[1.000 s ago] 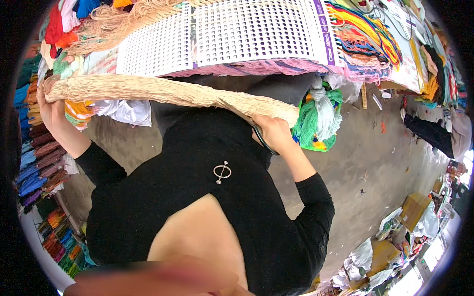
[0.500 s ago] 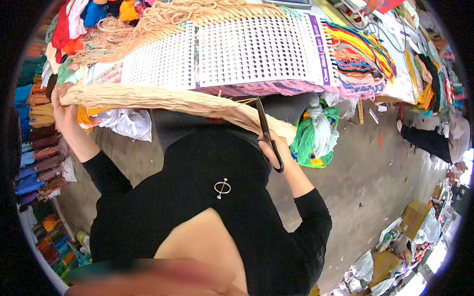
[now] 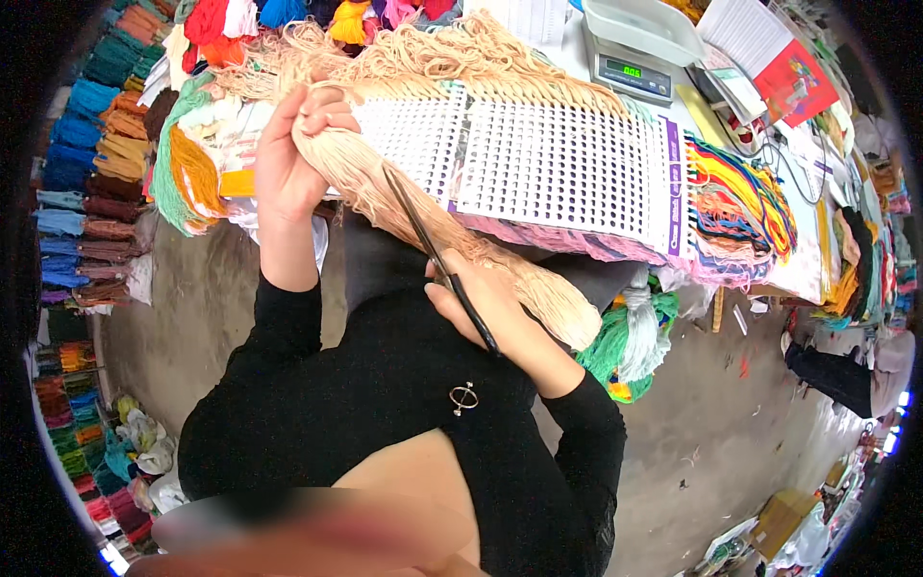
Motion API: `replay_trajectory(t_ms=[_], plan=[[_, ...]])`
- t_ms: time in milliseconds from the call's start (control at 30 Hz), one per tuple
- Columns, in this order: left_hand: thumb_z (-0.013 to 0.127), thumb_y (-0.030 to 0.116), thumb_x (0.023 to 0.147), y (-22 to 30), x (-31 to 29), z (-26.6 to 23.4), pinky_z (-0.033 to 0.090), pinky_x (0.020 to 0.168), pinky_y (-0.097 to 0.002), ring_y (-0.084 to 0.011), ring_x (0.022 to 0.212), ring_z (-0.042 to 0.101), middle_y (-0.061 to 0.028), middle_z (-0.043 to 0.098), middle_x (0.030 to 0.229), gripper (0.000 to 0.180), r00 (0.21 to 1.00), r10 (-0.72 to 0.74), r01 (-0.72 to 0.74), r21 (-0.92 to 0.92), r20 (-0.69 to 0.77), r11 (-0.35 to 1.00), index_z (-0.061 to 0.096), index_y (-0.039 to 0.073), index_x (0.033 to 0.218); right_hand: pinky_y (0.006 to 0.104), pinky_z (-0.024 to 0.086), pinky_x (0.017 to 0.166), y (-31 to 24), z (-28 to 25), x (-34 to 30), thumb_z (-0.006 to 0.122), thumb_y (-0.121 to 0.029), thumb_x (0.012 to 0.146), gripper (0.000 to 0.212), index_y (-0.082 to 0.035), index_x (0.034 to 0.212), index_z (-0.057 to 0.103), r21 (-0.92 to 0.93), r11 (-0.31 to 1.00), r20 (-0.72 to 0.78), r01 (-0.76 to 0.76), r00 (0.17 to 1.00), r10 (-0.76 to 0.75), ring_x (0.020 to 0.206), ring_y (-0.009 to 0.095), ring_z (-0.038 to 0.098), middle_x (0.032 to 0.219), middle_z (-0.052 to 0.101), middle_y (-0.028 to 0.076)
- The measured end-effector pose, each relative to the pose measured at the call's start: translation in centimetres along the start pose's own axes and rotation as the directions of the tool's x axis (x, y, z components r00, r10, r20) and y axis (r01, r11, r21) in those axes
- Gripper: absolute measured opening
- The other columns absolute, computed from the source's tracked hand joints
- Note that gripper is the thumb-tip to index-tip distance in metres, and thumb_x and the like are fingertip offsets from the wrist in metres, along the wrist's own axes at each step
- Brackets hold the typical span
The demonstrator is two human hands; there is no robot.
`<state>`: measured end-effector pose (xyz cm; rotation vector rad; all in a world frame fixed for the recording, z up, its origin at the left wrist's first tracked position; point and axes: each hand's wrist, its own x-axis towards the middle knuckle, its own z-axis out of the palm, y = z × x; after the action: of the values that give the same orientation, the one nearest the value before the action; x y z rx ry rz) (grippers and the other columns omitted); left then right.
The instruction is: Preparing yarn color sample s by attaching them to a reference board and trim ming with scissor s.
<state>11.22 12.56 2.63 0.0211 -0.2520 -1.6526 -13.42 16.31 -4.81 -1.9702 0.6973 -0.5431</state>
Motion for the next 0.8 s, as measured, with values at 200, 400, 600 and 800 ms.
replay_trajectory(t_ms=[200, 400, 600, 800], plan=[[0.048, 0.007, 0.090, -1.2, 0.1, -0.2, 0.037, 0.072, -0.0269, -0.0099, 0.062, 0.039, -0.0002, 0.039, 0.072, 0.014, 0.998, -0.016, 0.016, 0.001, -0.056, 1.000, 0.048, 0.002, 0.103, 0.0405, 0.046, 0.070, 0.3, 0.2, -0.2, 0.059, -0.016, 0.079, 0.023, -0.005, 0.099, 0.052, 0.018, 1.000, -0.046, 0.000, 0.999, 0.001, 0.078, 0.036, 0.061, 0.081, 0.061, 0.016], [0.048, 0.008, 0.090, -0.5, 0.3, -2.2, 0.038, 0.071, -0.0273, -0.0108, 0.062, 0.040, -0.0007, 0.038, 0.070, 0.014, 0.996, 0.011, -0.007, 0.044, -0.088, 0.999, 0.049, 0.003, 0.103, 0.0247, 0.042, 0.055, 2.6, 0.1, -1.8, 0.052, -0.015, 0.085, 0.019, -0.005, 0.101, 0.050, 0.621, 0.777, -0.064, -0.105, 0.981, 0.184, 0.058, 0.009, 0.050, 0.068, 0.052, 0.003], [0.046, 0.009, 0.091, -4.3, -1.2, -3.7, 0.036, 0.060, -0.0248, -0.0102, 0.058, 0.040, -0.0002, 0.040, 0.068, 0.016, 0.936, -0.208, 0.238, 0.075, -0.285, 0.968, 0.050, 0.004, 0.106, 0.0225, 0.033, 0.045, 2.0, -0.5, -0.9, 0.049, -0.017, 0.086, 0.017, -0.002, 0.094, 0.046, 0.727, 0.682, -0.134, -0.082, 0.957, 0.257, 0.047, 0.009, 0.041, 0.057, 0.044, 0.002], [0.043, 0.008, 0.092, -0.1, -2.4, -3.0, 0.033, 0.059, -0.0232, -0.0084, 0.058, 0.035, 0.0003, 0.036, 0.070, 0.024, 0.965, -0.019, 0.044, 0.087, -0.263, 0.995, 0.046, 0.000, 0.115, 0.0299, 0.044, 0.060, 9.8, -14.1, -1.6, 0.051, -0.035, 0.092, 0.034, -0.001, 0.093, 0.054, 0.242, 0.965, -0.574, -0.105, 0.786, 0.229, 0.065, 0.017, 0.053, 0.071, 0.053, 0.008]])
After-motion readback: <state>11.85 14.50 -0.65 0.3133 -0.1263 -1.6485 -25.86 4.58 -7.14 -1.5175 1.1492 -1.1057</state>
